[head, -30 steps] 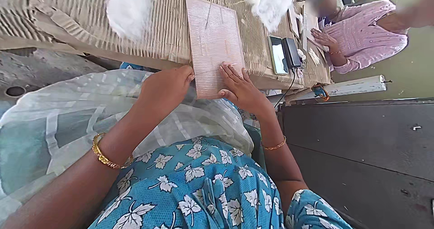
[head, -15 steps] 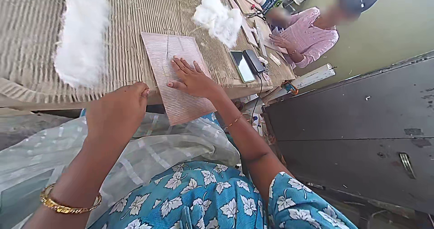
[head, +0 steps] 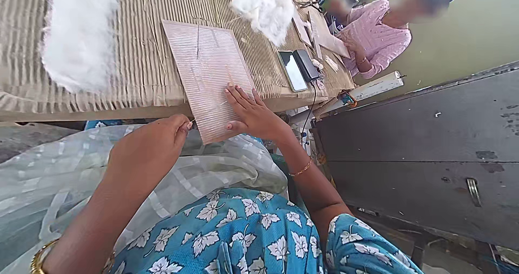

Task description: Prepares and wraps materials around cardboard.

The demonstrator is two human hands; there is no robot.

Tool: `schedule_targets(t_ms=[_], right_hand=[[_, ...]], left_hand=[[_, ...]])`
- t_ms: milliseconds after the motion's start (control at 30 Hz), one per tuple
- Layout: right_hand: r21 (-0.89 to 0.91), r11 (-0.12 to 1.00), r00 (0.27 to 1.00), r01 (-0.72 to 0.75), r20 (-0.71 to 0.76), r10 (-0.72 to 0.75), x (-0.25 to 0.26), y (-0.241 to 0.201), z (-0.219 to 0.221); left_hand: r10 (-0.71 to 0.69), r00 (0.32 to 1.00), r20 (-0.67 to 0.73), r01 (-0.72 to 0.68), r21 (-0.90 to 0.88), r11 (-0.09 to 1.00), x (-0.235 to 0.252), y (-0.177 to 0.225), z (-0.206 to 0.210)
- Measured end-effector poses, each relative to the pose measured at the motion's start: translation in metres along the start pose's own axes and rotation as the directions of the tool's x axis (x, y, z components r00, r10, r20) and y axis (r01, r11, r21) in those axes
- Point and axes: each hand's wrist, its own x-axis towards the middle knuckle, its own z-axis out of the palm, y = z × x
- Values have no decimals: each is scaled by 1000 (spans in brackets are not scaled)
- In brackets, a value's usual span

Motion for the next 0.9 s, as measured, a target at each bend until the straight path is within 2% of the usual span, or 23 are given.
schedule_targets(t_ms=[167,300,400,500,700,900], right_hand=[[141,990,1000,23,11,-25,-5,2,-19],[184,982,999,38,-20,-35,41,6,-39],[148,989,999,-18,45,11,78,8,-37],[45,998,997,-44,71,40,92,8,-25],[-4,1000,997,-8,71,8,55,9,-13],[29,999,989,-31,144,27,0,7,-21]], left_hand=[[40,996,-77,-43,-25,999,-1,-1,-6],[5,985,-171,0,31,1000,14,3,-19],[-26,980,-196,42,78,996,23,3,-23],[-48,984,-172,67,103,992,24,5,-23],[-122,992,-28,122,28,992,9,7,-21],[-66,998,22,67,-15,998,2,9,-21]])
